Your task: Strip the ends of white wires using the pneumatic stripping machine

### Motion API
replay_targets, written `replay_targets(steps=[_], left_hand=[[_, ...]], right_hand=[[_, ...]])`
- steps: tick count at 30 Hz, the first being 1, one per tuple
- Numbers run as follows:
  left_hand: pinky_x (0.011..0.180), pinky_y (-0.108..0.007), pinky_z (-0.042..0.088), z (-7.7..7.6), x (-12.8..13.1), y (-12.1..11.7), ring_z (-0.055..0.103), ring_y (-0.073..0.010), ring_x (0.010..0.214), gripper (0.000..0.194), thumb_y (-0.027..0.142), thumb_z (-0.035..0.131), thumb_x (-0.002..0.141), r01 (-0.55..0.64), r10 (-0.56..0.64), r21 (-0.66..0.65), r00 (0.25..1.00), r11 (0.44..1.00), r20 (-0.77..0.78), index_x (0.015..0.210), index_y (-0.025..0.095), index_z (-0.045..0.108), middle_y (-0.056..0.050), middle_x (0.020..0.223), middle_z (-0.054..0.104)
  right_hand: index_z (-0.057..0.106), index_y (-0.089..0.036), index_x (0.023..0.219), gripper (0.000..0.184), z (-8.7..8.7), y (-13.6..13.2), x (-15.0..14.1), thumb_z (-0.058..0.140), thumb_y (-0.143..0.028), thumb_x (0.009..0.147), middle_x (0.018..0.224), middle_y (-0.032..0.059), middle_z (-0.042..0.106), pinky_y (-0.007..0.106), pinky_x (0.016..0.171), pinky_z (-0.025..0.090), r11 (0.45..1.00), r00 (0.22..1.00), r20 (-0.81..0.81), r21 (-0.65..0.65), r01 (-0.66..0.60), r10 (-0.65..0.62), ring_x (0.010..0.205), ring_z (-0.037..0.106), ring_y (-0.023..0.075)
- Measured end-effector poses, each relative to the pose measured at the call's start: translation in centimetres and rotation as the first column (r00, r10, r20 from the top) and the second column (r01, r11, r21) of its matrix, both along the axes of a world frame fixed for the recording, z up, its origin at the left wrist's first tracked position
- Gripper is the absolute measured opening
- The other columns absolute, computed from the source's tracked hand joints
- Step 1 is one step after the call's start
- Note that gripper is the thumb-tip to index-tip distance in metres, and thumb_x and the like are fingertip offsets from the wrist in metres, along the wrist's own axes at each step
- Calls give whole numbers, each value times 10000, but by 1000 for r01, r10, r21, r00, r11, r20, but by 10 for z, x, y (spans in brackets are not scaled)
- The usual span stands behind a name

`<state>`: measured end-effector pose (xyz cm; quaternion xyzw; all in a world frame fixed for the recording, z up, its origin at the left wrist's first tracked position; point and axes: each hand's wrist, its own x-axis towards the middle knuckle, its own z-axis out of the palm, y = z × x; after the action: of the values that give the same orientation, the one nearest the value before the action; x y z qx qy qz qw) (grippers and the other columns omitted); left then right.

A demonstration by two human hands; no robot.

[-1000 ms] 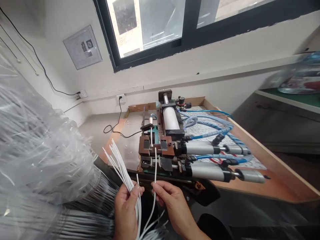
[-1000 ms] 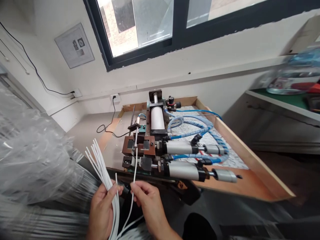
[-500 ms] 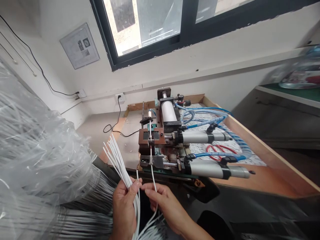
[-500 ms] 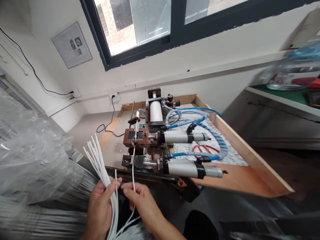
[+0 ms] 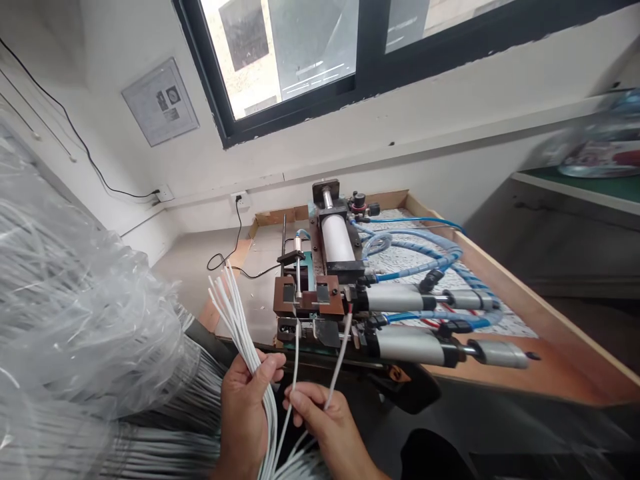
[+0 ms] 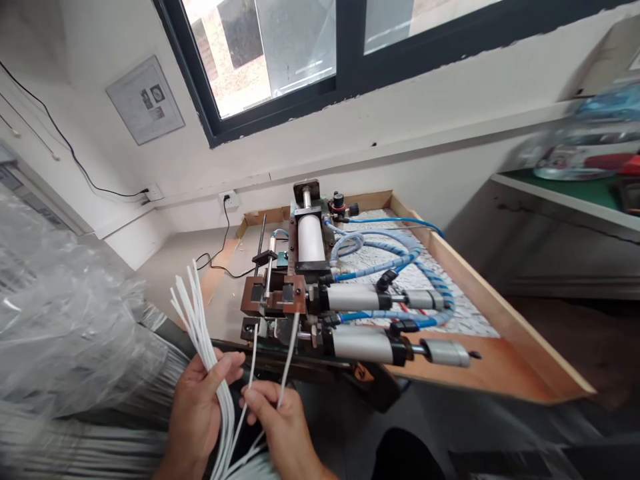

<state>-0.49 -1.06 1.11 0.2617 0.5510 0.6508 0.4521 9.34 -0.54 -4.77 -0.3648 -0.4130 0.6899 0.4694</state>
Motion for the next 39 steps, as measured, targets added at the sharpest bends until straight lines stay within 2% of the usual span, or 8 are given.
replay_targets(steps=[6, 10, 17, 28, 33, 39], left_hand=[[508, -245, 476, 17, -2, 10, 614, -141, 520, 206, 239, 696, 575, -66, 64, 16, 994, 998, 93, 718, 160, 570, 3, 566, 658], [495, -251, 487, 25, 1, 16, 613, -146, 505, 225, 254, 700, 567, -75, 73, 17, 992, 997, 107, 729, 149, 584, -10, 552, 664], [483, -248, 496, 29, 3, 20, 619, -152, 509, 243, 257, 683, 586, -59, 58, 5, 993, 998, 103, 778, 125, 615, -38, 579, 682], [477, -255, 483, 27, 2, 20, 605, -145, 505, 234, 236, 672, 597, -23, 20, 25, 992, 999, 128, 806, 143, 625, -20, 618, 669], [496, -226, 450, 23, 1, 18, 565, -104, 478, 181, 202, 665, 611, 48, -58, 68, 988, 997, 141, 783, 154, 635, 22, 529, 613], [479, -205, 416, 7, 3, 6, 526, -81, 458, 107, 153, 674, 597, 117, -118, 17, 986, 993, 119, 689, 147, 620, 25, 517, 599]], right_hand=[[599, -128, 552, 278, 10, 17, 3, 633, -388, 645, 478, -22, 436, 213, 431, 155, 981, 980, -164, -174, 87, -116, 447, 249, 66], [610, -119, 576, 254, 20, 24, 5, 675, -363, 595, 500, -16, 443, 214, 427, 113, 958, 946, -296, -284, 44, -132, 442, 232, 59], [615, -104, 591, 209, 24, 30, 7, 688, -299, 583, 490, -24, 440, 207, 410, 79, 941, 905, -407, -336, -20, -126, 426, 207, 42], [604, -104, 583, 208, 25, 32, 3, 695, -291, 570, 483, -27, 434, 201, 399, 93, 928, 896, -418, -372, -20, -148, 422, 208, 40], [593, -114, 585, 222, 23, 29, -1, 689, -315, 587, 510, -27, 445, 197, 400, 126, 948, 897, -414, -318, 15, -152, 431, 238, 45], [562, -130, 581, 242, 25, 19, 1, 634, -344, 668, 505, -29, 468, 199, 445, 221, 979, 937, -341, -202, 3, -73, 446, 307, 56]])
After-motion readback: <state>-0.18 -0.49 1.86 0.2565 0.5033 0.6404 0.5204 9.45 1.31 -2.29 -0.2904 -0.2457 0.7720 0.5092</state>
